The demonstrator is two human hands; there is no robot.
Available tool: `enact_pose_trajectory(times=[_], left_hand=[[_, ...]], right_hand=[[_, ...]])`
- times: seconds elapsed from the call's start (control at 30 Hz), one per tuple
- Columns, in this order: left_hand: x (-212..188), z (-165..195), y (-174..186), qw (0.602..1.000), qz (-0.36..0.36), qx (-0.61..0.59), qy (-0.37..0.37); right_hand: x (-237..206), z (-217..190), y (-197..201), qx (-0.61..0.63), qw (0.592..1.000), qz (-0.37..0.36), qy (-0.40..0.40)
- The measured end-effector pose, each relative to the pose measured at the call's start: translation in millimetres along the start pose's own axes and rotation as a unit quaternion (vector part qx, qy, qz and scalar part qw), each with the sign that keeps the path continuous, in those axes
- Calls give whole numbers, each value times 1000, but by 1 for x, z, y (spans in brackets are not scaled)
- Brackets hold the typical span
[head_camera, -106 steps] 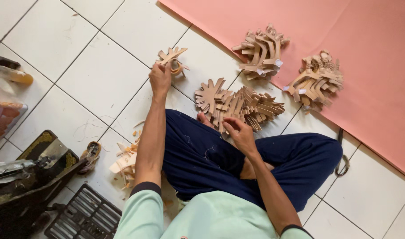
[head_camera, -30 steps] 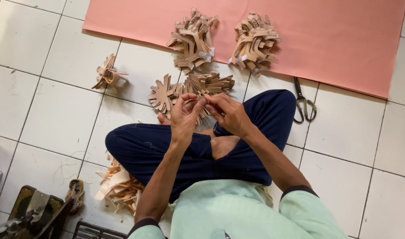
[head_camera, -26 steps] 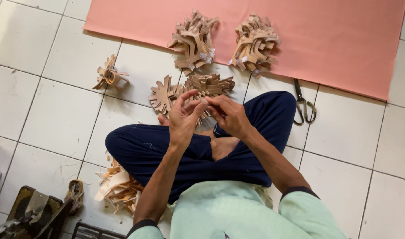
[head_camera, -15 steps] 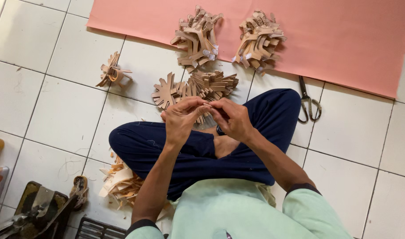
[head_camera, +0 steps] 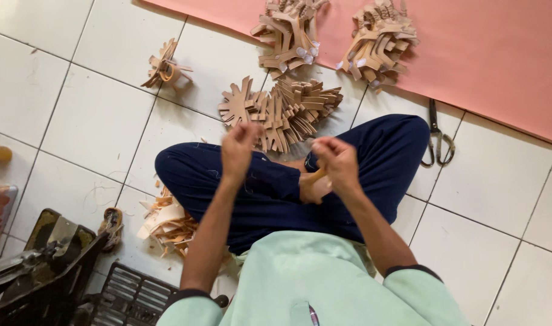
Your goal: The person sits on the floor and uses scissors to trim excess material from small wooden craft parts. They repeatedly pick up parts, trim edges, and place finished pieces into a pile. The person also gathers wood shavings and handles a stack of star-shaped wooden pieces.
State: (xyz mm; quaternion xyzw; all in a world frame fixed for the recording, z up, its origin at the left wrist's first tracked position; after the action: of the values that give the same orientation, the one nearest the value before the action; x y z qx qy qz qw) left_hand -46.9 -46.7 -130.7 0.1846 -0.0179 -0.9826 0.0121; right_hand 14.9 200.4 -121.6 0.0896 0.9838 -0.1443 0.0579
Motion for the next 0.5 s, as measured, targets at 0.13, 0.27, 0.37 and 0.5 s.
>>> enact_pose_trajectory(times=[0.13, 0.27, 0.37, 0.5], left_hand=[[84, -2, 44, 989, 125, 22, -76], [99, -31, 58, 949, 190, 213, -133], [102, -40, 49, 945, 161, 259, -117], [115, -38, 26, 852, 63, 438, -280]], right_hand=[[4, -36, 15, 62, 997, 7, 51], [-9, -43, 14, 66, 997, 26, 20], [-11, -35, 11, 72, 997, 30, 4], [-11, -18, 2, 66, 997, 32, -10]])
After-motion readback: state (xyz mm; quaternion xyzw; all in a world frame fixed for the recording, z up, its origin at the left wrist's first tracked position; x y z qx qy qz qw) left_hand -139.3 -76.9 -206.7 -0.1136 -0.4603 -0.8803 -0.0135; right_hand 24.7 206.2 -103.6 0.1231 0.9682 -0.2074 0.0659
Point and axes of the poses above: each hand's wrist, its own x-axis towards the middle knuckle, its own y-axis out of the back of the hand, z = x × y, the point moved 1 cm from there along x, towards the middle knuckle, and after that the axes turned 10 degrees about y, right-handed, at the moved point
